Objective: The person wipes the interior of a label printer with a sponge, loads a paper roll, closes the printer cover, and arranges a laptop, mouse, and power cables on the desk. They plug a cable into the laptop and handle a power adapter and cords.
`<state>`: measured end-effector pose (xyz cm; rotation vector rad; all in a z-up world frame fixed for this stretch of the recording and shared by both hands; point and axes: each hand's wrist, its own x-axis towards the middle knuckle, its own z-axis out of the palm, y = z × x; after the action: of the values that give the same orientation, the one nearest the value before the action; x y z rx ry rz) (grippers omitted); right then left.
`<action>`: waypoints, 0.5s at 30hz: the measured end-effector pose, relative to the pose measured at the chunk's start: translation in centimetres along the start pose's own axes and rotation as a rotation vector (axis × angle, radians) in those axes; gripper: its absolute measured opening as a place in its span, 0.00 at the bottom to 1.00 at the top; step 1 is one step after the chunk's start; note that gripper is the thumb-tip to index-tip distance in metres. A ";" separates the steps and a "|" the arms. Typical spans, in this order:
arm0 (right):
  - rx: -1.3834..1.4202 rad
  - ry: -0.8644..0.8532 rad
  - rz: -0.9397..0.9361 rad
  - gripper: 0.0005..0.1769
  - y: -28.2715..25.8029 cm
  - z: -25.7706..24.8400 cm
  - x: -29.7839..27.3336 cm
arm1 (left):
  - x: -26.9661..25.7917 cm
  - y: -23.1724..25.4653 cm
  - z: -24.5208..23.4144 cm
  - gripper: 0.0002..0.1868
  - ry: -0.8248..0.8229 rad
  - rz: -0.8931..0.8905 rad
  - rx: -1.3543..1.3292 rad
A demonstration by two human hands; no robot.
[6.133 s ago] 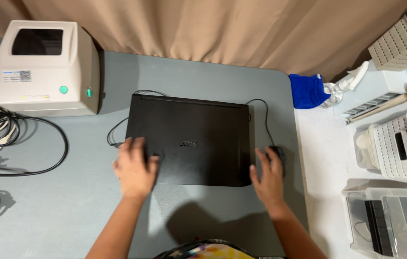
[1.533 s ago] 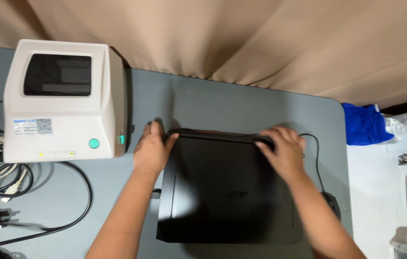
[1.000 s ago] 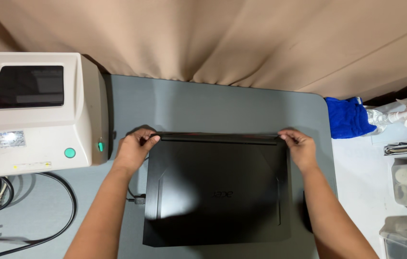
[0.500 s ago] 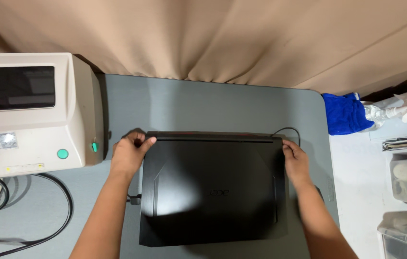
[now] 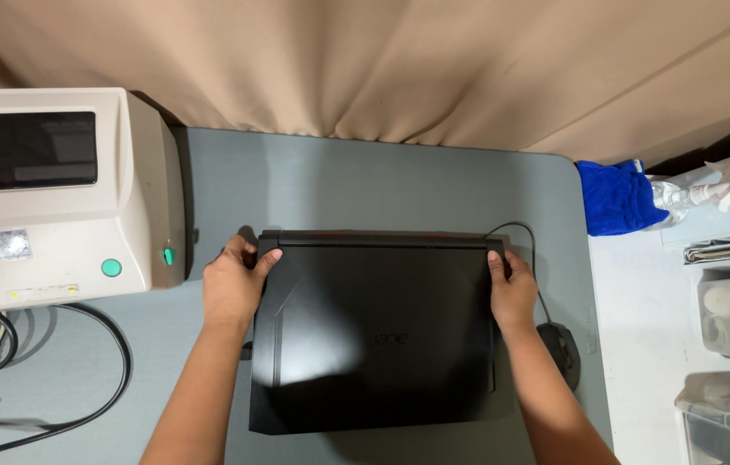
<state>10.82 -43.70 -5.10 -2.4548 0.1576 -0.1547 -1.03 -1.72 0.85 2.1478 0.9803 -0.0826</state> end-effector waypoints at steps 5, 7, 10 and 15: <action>-0.055 0.033 -0.027 0.27 0.2 0.4 -0.1 | -0.8 -0.9 1.5 0.25 0.328 0.369 0.233; -0.077 0.051 -0.045 0.27 -0.3 0.4 -0.1 | -0.8 -1.4 1.4 0.24 0.199 0.236 0.155; 0.024 0.022 0.034 0.27 -0.7 0.1 -0.3 | -1.2 -2.1 1.5 0.26 0.058 0.107 0.077; -0.054 0.015 0.012 0.24 -1.2 0.0 0.0 | -1.3 -2.2 1.5 0.26 0.037 0.134 0.085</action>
<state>10.87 -42.77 -4.29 -2.5062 0.1852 -0.1654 -3.08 -2.63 -1.07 2.2949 0.8646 -0.0195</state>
